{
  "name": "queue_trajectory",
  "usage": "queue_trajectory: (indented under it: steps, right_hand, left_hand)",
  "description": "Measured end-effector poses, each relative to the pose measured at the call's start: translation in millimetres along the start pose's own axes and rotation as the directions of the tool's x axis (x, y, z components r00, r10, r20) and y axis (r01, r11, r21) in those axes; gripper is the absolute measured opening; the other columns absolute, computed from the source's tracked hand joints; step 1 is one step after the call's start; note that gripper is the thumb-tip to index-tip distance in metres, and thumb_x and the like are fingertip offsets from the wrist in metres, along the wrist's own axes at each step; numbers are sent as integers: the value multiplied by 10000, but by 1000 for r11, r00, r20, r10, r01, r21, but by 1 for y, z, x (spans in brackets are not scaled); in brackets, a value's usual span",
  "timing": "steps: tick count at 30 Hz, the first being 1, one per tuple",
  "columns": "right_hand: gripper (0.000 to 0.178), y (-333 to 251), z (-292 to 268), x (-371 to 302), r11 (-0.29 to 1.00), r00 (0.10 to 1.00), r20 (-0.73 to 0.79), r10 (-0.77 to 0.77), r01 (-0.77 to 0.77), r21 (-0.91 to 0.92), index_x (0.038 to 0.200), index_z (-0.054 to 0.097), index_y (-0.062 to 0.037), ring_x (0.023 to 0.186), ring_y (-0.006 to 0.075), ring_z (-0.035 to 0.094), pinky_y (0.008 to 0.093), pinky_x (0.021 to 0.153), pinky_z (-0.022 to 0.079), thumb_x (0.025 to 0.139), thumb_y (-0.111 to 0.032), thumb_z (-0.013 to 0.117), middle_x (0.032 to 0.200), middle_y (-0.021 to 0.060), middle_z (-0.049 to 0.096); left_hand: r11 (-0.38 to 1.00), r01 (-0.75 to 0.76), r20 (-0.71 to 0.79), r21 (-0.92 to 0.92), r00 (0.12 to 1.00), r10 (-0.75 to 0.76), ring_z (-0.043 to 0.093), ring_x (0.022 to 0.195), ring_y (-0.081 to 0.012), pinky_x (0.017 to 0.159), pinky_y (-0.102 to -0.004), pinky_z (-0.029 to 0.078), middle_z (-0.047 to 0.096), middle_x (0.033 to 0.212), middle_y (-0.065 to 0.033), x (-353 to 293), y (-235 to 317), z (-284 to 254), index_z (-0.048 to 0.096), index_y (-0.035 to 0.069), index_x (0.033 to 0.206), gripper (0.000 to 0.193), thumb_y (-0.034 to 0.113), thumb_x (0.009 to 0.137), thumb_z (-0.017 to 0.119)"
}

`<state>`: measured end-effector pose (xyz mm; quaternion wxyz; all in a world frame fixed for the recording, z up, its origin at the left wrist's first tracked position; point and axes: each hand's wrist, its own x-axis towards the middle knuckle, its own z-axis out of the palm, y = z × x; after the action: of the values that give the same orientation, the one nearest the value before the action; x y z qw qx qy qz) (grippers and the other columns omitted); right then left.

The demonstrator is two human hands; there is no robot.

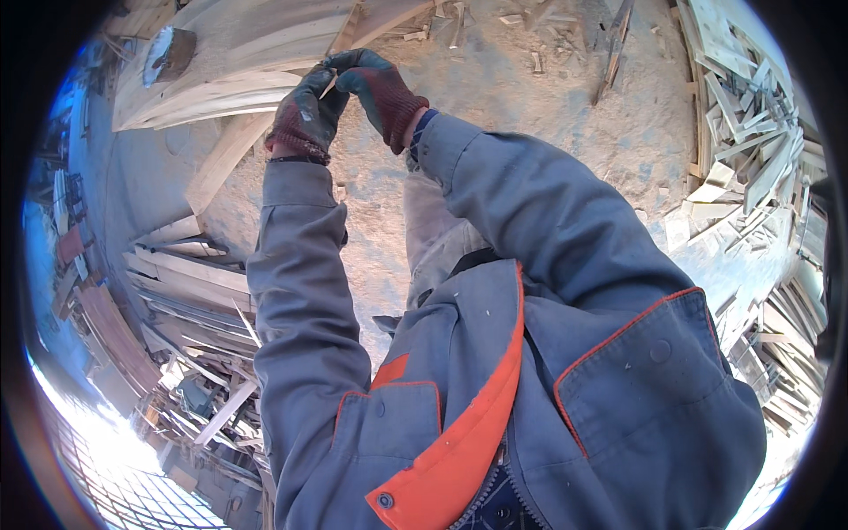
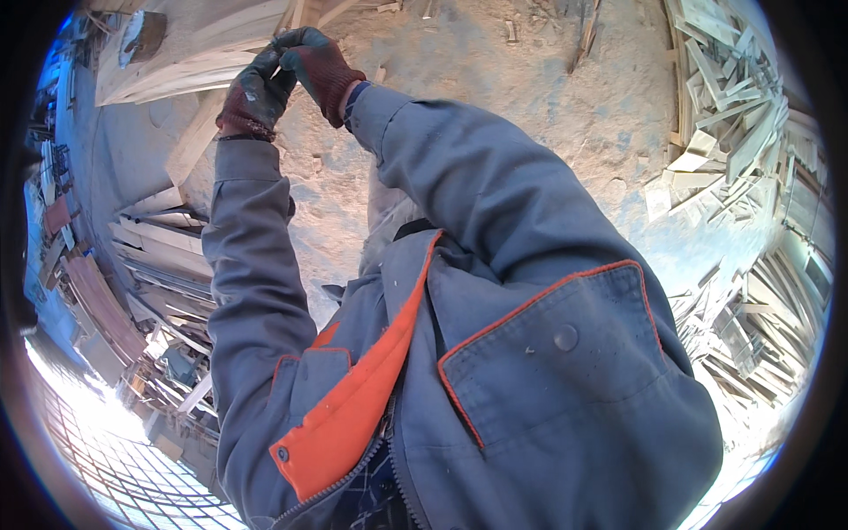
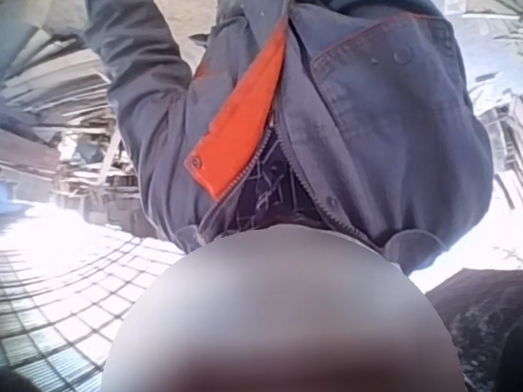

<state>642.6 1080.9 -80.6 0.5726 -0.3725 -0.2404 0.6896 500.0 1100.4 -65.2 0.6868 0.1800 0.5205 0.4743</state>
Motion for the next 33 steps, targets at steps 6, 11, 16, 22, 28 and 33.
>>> queue_trajectory:
  steps: [6,11,16,22,28,33]
  right_hand:
    - [311,12,2,-3,982,999,-7,37,-35,188,1225,676,-28,1119,161,626,286,1055,466,931,-95,605,1235,64,696]
    - [317,26,-4,-5,955,999,-37,-17,27,295,1242,673,-34,1269,185,594,339,1145,421,953,-127,581,1314,84,695]
    - [294,45,5,-8,865,991,-99,-93,130,486,1202,686,-3,1327,231,595,362,1156,422,942,-95,583,1336,121,694]
    - [139,61,19,-16,785,978,-114,-172,206,584,1029,717,-21,1339,208,585,327,1117,433,960,-40,597,1204,117,720]
    - [158,71,26,-26,868,952,-164,-258,303,394,1055,703,-35,977,115,652,276,790,533,940,44,629,1341,90,681]
    - [180,88,25,-24,808,903,-310,-298,411,422,1100,705,-35,867,78,630,258,732,526,945,27,637,1166,50,729]
  left_hand:
    - [850,-97,46,517,995,86,697,1079,-228,945,-357,575,705,1282,-110,-26,18,-21,632,2,1406,456,197,997,685]
    - [-684,-399,792,610,281,542,620,1253,-339,1054,-469,497,690,1323,-114,-12,56,-34,632,94,1404,763,547,831,852]
    - [-750,-576,935,327,312,168,579,1319,-322,1122,-488,431,629,1446,-85,53,91,-35,603,117,1450,903,671,774,832]
    - [-785,-582,967,212,242,81,612,1205,-391,1045,-550,462,635,1373,-171,101,104,-44,617,69,1399,939,676,728,869]
    - [-806,-561,976,186,203,84,564,1222,-426,1015,-583,455,620,1319,-211,102,94,-50,644,54,1349,829,589,760,879]
    - [-798,-582,987,159,98,125,528,1223,-453,1030,-598,427,592,1301,-215,106,89,-47,647,55,1377,826,579,775,858]
